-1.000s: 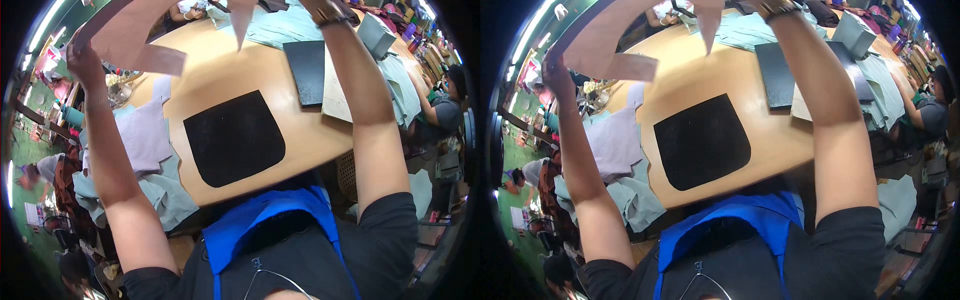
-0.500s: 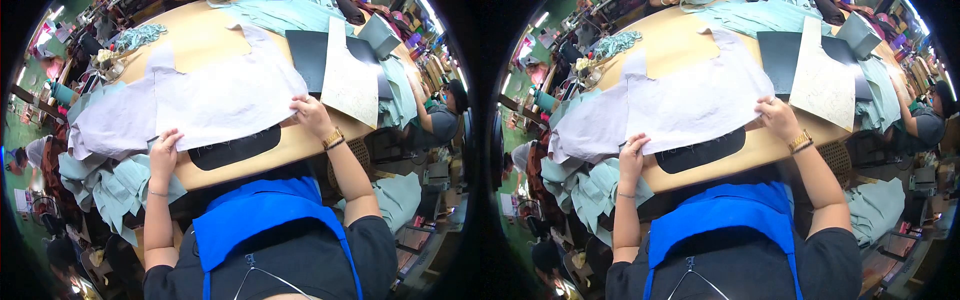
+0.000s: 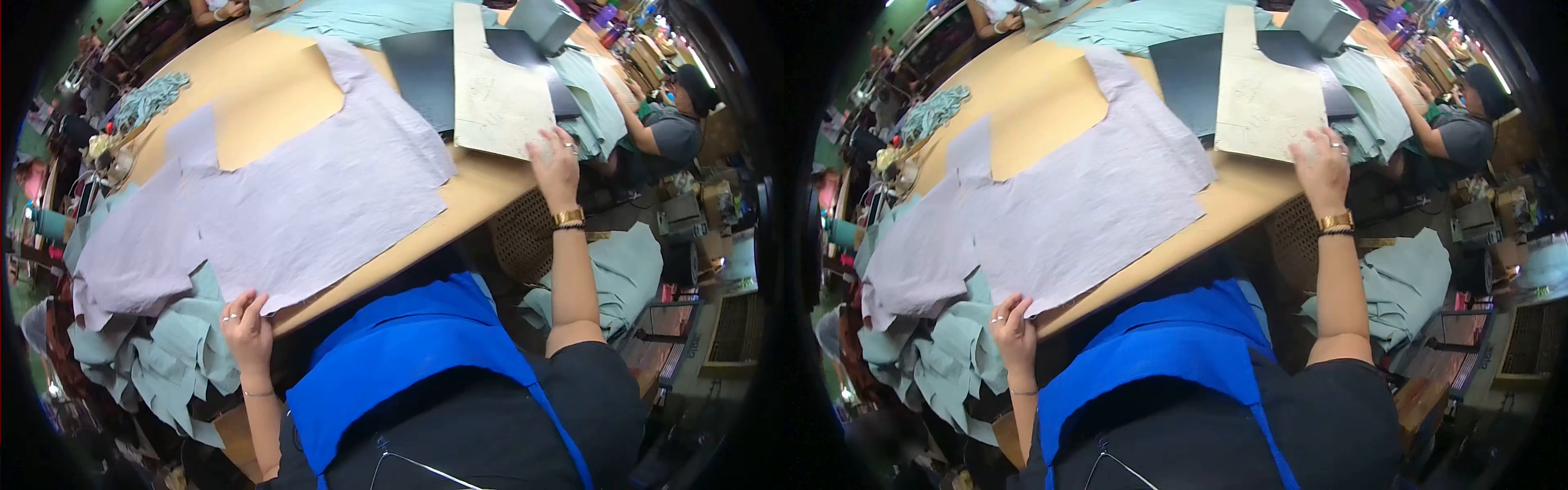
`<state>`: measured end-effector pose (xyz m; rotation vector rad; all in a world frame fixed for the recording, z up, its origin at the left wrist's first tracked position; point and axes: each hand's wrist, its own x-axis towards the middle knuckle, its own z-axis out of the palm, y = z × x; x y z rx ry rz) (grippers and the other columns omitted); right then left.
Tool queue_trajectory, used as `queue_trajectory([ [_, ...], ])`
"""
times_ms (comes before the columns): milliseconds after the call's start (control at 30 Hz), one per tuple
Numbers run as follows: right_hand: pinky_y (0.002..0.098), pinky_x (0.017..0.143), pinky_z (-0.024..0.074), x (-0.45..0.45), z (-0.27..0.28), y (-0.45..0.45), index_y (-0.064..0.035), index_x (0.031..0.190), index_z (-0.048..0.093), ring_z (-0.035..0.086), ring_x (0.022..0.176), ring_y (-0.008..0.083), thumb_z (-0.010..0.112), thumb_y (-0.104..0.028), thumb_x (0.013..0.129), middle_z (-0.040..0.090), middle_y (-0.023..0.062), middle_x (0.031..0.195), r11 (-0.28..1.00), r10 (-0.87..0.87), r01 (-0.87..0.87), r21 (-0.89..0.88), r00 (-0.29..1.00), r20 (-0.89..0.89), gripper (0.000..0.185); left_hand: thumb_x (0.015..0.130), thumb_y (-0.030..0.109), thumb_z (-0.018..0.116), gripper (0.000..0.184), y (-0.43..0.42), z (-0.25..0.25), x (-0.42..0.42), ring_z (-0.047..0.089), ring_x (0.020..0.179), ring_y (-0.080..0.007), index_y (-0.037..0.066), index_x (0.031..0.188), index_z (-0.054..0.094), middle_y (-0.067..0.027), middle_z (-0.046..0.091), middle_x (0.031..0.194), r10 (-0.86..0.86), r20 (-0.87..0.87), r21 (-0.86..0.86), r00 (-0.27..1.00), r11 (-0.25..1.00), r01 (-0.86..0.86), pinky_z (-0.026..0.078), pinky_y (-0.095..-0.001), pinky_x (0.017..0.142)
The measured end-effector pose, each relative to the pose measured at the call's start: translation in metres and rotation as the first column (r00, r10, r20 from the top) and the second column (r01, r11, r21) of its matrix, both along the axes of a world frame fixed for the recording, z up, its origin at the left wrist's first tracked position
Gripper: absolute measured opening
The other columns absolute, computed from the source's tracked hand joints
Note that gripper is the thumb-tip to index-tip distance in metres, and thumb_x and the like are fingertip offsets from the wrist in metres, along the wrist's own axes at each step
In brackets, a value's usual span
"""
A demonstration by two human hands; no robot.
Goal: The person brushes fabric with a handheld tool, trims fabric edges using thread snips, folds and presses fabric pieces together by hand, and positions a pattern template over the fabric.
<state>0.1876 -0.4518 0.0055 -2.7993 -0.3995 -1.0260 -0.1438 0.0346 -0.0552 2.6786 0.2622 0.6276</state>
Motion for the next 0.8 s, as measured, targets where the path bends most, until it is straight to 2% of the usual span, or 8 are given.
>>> queue_trajectory([
  [33,0.0442,0.097,0.0475,0.012,-0.009,-0.022,-0.0064,0.119,0.065,0.060,0.112,0.0344,0.069,-0.040,0.087,0.066,0.0189,0.116,0.990,-0.138,0.139,-0.019,0.990,0.032,0.046,0.073,0.020,0.071,0.030,-0.001,0.000,0.000,0.060,0.102,-0.0287,0.009,0.100,0.073,-0.0100,0.067,0.109,-0.010,0.003,0.022,1.000,1.000,0.010,0.042,-0.0416,0.093],
  [133,0.0419,0.097,0.0481,0.028,-0.017,-0.059,0.0005,0.129,0.057,0.062,0.111,0.0352,0.066,-0.045,0.090,0.066,0.0206,0.114,0.926,-0.219,0.310,0.216,0.906,-0.362,0.061,0.077,0.051,0.075,0.050,-0.005,0.009,-0.001,0.058,0.105,-0.0301,0.008,0.102,0.072,-0.0112,0.066,0.113,-0.021,0.007,0.092,1.000,0.996,0.020,0.041,-0.0429,0.096],
  [233,0.0299,0.072,0.0536,0.035,-0.015,-0.068,-0.0013,0.129,0.057,0.068,0.085,0.0194,0.068,-0.037,0.092,0.071,0.0095,0.098,0.675,0.084,0.443,0.590,0.748,-0.658,0.053,0.077,0.050,0.075,0.048,-0.003,0.008,-0.003,0.058,0.103,-0.0291,0.009,0.101,0.073,-0.0096,0.066,0.115,-0.009,0.047,0.022,0.999,1.000,0.008,0.037,-0.0430,0.097],
  [300,0.0230,0.059,0.0513,0.039,-0.015,-0.078,-0.0045,0.129,0.057,0.066,0.072,0.0111,0.069,-0.032,0.092,0.071,0.0039,0.093,0.412,0.451,0.477,0.776,0.633,-0.629,0.048,0.081,0.044,0.074,0.042,-0.004,0.008,-0.004,0.058,0.102,-0.0286,0.008,0.102,0.073,-0.0102,0.066,0.115,0.045,0.071,0.019,0.996,0.999,-0.047,0.038,-0.0422,0.096],
  [433,0.0175,0.053,0.0461,0.025,0.033,-0.044,-0.0070,0.127,0.056,0.063,0.067,0.0062,0.064,-0.021,0.096,0.069,0.0003,0.094,0.151,0.624,0.270,0.951,0.720,-0.304,0.036,0.087,0.028,0.072,0.028,-0.009,0.019,0.005,0.059,0.104,-0.0276,0.006,0.104,0.072,-0.0117,0.065,0.116,0.115,0.165,-0.089,0.980,0.991,-0.102,0.042,-0.0394,0.094],
  [533,0.0175,0.057,0.0479,-0.006,0.080,0.020,-0.0026,0.131,0.053,0.063,0.070,0.0054,0.063,-0.019,0.097,0.069,0.0024,0.102,0.226,0.621,0.017,0.974,0.768,-0.157,0.039,0.088,0.018,0.070,0.023,-0.022,0.040,0.025,0.059,0.108,-0.0257,0.004,0.107,0.070,-0.0129,0.065,0.118,0.055,0.242,-0.325,0.969,0.945,0.027,0.044,-0.0358,0.093],
  [667,0.0235,0.075,0.0526,-0.080,0.116,0.115,0.0043,0.131,0.050,0.064,0.090,0.0096,0.059,-0.014,0.099,0.067,0.0067,0.108,0.394,0.684,-0.298,0.869,0.727,-0.061,0.038,0.096,0.020,0.062,0.037,-0.044,0.054,0.070,0.056,0.115,-0.0231,0.005,0.129,0.059,-0.0107,0.061,0.127,-0.104,0.157,-0.782,0.982,0.595,0.188,0.043,-0.0350,0.098],
  [800,0.0292,0.076,0.0540,-0.129,0.090,0.150,0.0074,0.123,0.056,0.066,0.087,0.0171,0.063,-0.007,0.093,0.068,0.0144,0.102,0.502,0.810,-0.557,0.662,0.570,-0.135,0.034,0.102,0.052,0.043,0.065,-0.057,0.048,0.134,0.056,0.117,-0.0236,0.007,0.149,0.036,-0.0114,0.053,0.140,-0.071,0.127,-0.982,0.989,-0.150,0.115,0.041,-0.0349,0.099],
])
